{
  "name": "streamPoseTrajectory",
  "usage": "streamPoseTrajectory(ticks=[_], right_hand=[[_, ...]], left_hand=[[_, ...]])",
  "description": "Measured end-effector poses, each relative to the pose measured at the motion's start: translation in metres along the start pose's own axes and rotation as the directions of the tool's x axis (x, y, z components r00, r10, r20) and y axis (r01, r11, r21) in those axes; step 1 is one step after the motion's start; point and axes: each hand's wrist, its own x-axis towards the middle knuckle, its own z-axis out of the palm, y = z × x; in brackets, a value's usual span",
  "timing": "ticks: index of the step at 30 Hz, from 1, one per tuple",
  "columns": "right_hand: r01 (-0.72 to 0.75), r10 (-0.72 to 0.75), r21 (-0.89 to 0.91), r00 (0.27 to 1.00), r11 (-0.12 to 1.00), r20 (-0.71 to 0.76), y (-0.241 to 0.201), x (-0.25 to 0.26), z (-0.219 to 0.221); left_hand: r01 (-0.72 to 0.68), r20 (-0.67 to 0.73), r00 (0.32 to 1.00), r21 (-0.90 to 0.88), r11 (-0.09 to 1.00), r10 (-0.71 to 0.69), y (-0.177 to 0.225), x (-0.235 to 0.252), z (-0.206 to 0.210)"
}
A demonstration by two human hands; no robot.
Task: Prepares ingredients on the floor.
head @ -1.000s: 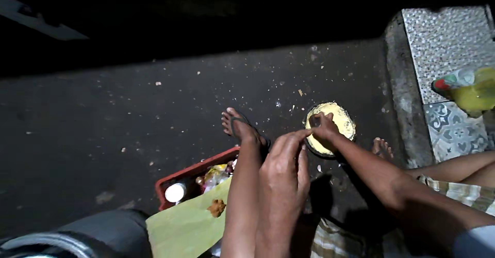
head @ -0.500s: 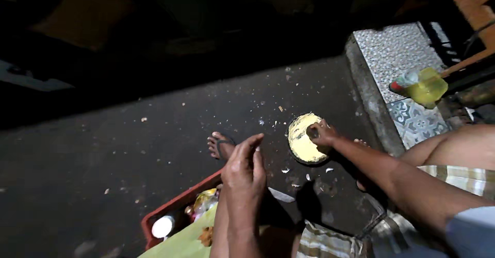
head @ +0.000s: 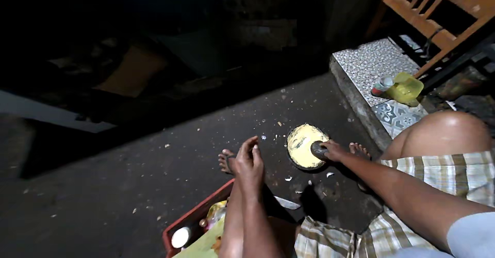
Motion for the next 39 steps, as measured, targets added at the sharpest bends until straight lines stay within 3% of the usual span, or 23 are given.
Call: streamPoseTrajectory(ticks=[4, 8, 12, 15, 17, 21, 25, 28, 34, 39], right_hand=[[-0.125, 0.13, 0.129, 0.991, 0.984, -0.031, 0.01, -0.018, -0.025], [-0.181, 0.196, 0.22, 0.979, 0.959, -0.051, 0.023, -0.026, -0.041], [-0.255, 0.276, 0.448, 0.961, 0.857, 0.02, 0.034, -0.012, -0.035], [-0.298, 0.328, 0.577, 0.943, 0.761, 0.055, 0.045, 0.01, -0.022], [-0.316, 0.359, 0.612, 0.932, 0.725, 0.055, 0.053, 0.037, -0.009], [-0.348, 0.408, 0.667, 0.91, 0.659, 0.073, 0.058, 0.069, 0.014], [-0.285, 0.339, 0.726, 0.938, 0.627, 0.075, 0.061, 0.079, 0.029], [-0.264, 0.384, 0.752, 0.923, 0.603, 0.016, 0.062, 0.084, 0.042], [-0.29, 0.475, 0.766, 0.88, 0.573, -0.023, 0.051, 0.091, 0.04], [-0.226, 0.374, 0.735, 0.926, 0.639, -0.04, 0.045, 0.123, 0.002]], left_hand=[[0.177, 0.018, 0.984, -0.107, 0.978, -0.176, 0.001, 0.0, 0.007], [0.431, 0.121, 0.901, -0.15, 0.89, -0.416, -0.009, -0.003, 0.022], [0.678, 0.418, 0.662, 0.02, 0.735, -0.622, -0.036, -0.001, 0.04], [0.713, 0.468, 0.548, 0.171, 0.68, -0.693, -0.052, 0.002, 0.063], [0.778, 0.434, 0.505, 0.146, 0.611, -0.746, -0.06, 0.004, 0.083], [0.937, 0.444, 0.335, -0.06, 0.345, -0.831, -0.065, -0.009, 0.154], [0.947, 0.378, 0.315, -0.182, 0.264, -0.871, -0.082, -0.038, 0.213], [0.939, 0.372, 0.302, -0.273, 0.208, -0.877, -0.088, -0.047, 0.235], [0.946, 0.403, 0.233, -0.305, 0.11, -0.885, -0.081, -0.03, 0.235], [0.904, 0.434, 0.224, -0.426, 0.02, -0.872, -0.078, -0.02, 0.245]])
